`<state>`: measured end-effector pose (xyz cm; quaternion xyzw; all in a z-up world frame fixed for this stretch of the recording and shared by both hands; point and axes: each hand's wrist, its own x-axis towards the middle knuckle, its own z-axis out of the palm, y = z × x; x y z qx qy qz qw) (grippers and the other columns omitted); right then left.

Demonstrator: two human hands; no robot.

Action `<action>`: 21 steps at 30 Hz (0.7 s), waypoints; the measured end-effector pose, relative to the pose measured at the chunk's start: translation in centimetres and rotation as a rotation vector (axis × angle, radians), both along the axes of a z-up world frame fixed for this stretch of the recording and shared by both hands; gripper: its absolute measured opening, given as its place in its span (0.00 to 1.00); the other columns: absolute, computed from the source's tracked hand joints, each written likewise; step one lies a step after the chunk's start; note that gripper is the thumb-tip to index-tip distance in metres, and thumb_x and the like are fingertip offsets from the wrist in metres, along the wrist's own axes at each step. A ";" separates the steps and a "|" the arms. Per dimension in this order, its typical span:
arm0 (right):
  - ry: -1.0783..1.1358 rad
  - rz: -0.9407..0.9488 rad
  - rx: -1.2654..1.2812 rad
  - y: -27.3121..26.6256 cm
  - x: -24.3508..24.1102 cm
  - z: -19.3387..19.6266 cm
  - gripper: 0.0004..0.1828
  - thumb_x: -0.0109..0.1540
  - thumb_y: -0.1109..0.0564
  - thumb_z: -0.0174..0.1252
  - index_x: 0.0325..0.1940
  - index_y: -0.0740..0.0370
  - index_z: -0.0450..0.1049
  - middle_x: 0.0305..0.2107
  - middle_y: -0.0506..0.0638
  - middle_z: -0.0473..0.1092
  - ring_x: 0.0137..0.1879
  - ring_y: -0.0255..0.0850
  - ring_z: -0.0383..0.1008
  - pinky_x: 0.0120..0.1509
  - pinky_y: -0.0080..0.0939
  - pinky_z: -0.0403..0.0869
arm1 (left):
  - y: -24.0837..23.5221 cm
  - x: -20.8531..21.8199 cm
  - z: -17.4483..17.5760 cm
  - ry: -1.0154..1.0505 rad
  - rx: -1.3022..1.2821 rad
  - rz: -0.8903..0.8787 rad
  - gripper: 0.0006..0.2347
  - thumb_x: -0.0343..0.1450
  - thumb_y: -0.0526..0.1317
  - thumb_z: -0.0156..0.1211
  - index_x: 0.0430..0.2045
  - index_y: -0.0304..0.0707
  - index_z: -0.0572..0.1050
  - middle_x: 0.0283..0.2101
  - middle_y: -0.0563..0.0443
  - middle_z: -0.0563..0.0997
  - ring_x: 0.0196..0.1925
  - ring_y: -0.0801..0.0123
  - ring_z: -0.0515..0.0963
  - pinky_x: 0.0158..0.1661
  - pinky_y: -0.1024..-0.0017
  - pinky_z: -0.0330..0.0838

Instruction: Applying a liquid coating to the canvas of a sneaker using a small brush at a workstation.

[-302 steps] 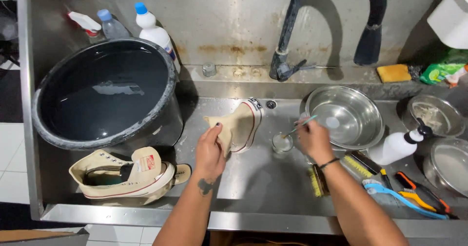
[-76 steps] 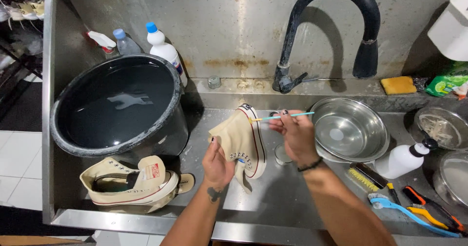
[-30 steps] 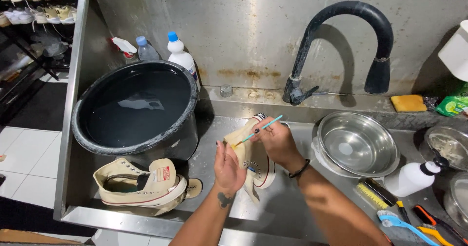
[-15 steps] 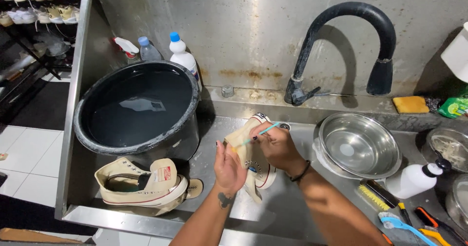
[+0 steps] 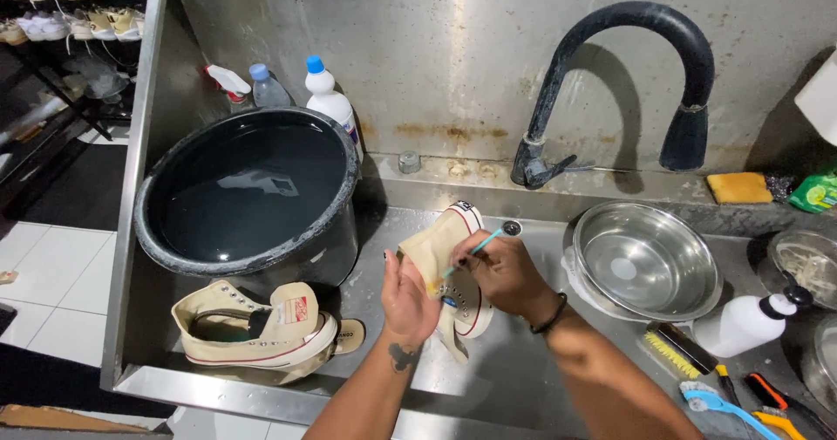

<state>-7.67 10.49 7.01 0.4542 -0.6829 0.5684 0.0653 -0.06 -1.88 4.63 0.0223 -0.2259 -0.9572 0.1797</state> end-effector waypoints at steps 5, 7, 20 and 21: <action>-0.026 0.025 -0.029 -0.1 0.8 0.2 0.06 0.62 0.64 0.59 0.32 0.57 0.77 0.26 0.52 0.81 0.31 0.43 0.80 0.39 0.42 0.77 | 0.0 -0.2 -0.5 -0.059 0.037 0.022 0.33 0.73 0.64 0.36 0.60 0.36 0.70 0.58 0.35 0.78 0.59 0.47 0.77 0.64 0.50 0.64; -0.034 0.047 -0.040 -0.3 1.2 0.5 0.06 0.62 0.65 0.58 0.32 0.59 0.77 0.26 0.55 0.81 0.31 0.44 0.80 0.39 0.44 0.77 | -0.2 -0.3 -0.2 -0.079 0.054 0.030 0.33 0.73 0.64 0.36 0.61 0.36 0.70 0.59 0.35 0.77 0.60 0.46 0.76 0.65 0.50 0.63; -0.220 -0.342 0.068 7.2 -4.5 -7.2 0.06 0.63 0.64 0.55 0.36 0.59 0.78 0.28 0.55 0.78 0.38 0.45 0.78 0.49 0.44 0.74 | -1.3 -0.4 -1.4 -0.149 0.064 0.056 0.30 0.75 0.62 0.37 0.61 0.39 0.71 0.60 0.38 0.77 0.62 0.48 0.75 0.66 0.50 0.62; -0.345 -0.563 0.161 8.7 -5.9 -8.7 0.03 0.66 0.58 0.58 0.40 0.54 0.77 0.26 0.51 0.78 0.36 0.40 0.76 0.49 0.41 0.72 | -1.4 -0.7 -1.4 -0.117 0.073 0.067 0.29 0.75 0.62 0.38 0.60 0.39 0.72 0.59 0.39 0.77 0.61 0.48 0.76 0.66 0.49 0.63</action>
